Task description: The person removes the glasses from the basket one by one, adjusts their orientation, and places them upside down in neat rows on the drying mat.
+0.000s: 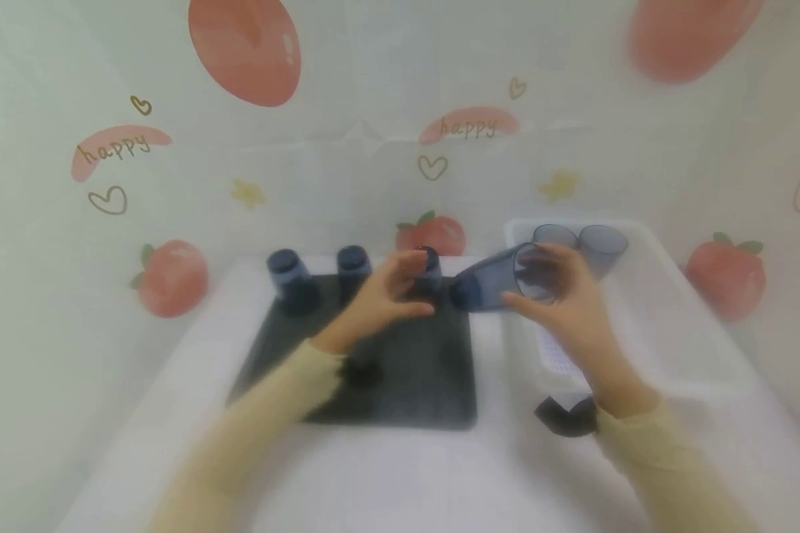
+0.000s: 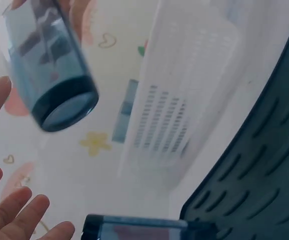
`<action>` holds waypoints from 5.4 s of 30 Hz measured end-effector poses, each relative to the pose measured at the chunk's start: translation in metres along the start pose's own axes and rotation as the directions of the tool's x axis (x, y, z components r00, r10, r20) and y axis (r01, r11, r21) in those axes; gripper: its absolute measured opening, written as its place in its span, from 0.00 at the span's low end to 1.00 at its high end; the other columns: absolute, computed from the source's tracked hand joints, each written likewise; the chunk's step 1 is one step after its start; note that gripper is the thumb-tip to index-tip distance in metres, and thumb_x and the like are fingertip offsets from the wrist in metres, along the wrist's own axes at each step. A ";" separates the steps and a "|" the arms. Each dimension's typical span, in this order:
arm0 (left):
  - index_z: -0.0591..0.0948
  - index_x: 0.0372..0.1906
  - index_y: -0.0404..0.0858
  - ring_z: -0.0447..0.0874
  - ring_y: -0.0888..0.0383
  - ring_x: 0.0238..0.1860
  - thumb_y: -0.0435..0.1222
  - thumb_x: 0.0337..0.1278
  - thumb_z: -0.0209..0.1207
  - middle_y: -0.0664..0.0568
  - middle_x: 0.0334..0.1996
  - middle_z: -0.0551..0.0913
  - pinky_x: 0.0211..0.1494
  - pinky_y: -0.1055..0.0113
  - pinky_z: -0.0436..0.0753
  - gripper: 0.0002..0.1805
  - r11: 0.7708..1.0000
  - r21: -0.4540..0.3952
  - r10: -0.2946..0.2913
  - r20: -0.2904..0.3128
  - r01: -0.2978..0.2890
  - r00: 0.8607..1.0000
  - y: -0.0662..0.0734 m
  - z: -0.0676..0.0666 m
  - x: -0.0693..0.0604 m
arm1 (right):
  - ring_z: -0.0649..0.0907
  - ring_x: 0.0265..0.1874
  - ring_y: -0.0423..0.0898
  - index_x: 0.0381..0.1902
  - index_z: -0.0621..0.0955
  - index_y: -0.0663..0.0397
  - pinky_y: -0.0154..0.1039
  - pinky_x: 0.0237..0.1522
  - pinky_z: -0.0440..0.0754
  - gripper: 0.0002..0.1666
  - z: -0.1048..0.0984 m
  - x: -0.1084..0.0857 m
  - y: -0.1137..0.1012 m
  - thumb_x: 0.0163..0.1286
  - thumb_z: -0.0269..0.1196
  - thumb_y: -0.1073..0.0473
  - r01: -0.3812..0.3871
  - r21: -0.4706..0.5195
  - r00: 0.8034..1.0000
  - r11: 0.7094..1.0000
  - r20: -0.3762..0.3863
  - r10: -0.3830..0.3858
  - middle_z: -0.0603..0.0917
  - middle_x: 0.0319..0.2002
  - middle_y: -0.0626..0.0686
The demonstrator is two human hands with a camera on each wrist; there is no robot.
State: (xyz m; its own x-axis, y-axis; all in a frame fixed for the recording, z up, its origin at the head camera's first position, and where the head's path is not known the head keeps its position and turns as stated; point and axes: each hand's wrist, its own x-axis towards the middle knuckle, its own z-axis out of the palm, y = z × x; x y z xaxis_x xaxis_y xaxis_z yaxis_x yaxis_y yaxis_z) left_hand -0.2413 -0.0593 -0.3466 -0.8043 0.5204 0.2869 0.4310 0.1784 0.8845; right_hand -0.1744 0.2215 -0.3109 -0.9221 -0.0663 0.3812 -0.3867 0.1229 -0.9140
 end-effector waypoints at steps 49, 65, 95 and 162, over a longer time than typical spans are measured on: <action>0.69 0.62 0.34 0.76 0.51 0.57 0.18 0.35 0.72 0.40 0.60 0.72 0.58 0.61 0.81 0.42 0.959 -0.207 0.179 -0.086 -0.193 0.980 -0.022 0.029 -0.026 | 0.77 0.51 0.38 0.65 0.64 0.50 0.26 0.45 0.82 0.42 0.035 -0.021 0.012 0.57 0.63 0.80 -0.029 0.133 0.983 0.991 0.184 0.004 0.72 0.56 0.46; 0.67 0.60 0.27 0.77 0.52 0.54 0.30 0.37 0.76 0.53 0.58 0.76 0.53 0.61 0.84 0.42 0.851 -0.400 0.310 -0.143 -0.341 0.940 -0.008 0.011 -0.029 | 0.79 0.50 0.37 0.68 0.64 0.51 0.33 0.41 0.86 0.44 0.032 -0.022 0.021 0.56 0.66 0.77 -0.075 0.056 0.955 0.996 0.292 0.056 0.71 0.57 0.46; 0.71 0.62 0.45 0.73 0.56 0.63 0.36 0.47 0.73 0.54 0.59 0.76 0.66 0.59 0.76 0.35 0.748 -0.532 0.361 -0.174 -0.396 0.916 0.019 0.021 -0.034 | 0.78 0.53 0.51 0.72 0.54 0.65 0.37 0.49 0.84 0.49 0.044 -0.036 0.042 0.61 0.68 0.65 -0.151 -0.121 0.867 0.981 0.461 0.190 0.69 0.60 0.67; 0.70 0.63 0.34 0.74 0.56 0.61 0.13 0.44 0.63 0.36 0.63 0.70 0.56 0.72 0.80 0.37 0.956 -0.255 -0.065 -0.663 -0.143 0.746 -0.030 -0.102 -0.132 | 0.83 0.45 0.49 0.53 0.74 0.67 0.33 0.41 0.81 0.19 0.048 -0.064 0.060 0.70 0.61 0.60 -0.162 -0.235 0.787 0.958 0.555 0.269 0.81 0.49 0.62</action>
State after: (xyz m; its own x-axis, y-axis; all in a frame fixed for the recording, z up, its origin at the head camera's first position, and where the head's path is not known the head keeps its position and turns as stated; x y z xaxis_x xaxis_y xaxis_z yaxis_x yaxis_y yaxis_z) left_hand -0.1904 -0.2187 -0.3733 -0.8992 -0.1769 0.4002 0.4229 -0.1164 0.8987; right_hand -0.1382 0.1855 -0.3962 -0.8224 -0.5684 -0.0226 -0.2247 0.3610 -0.9051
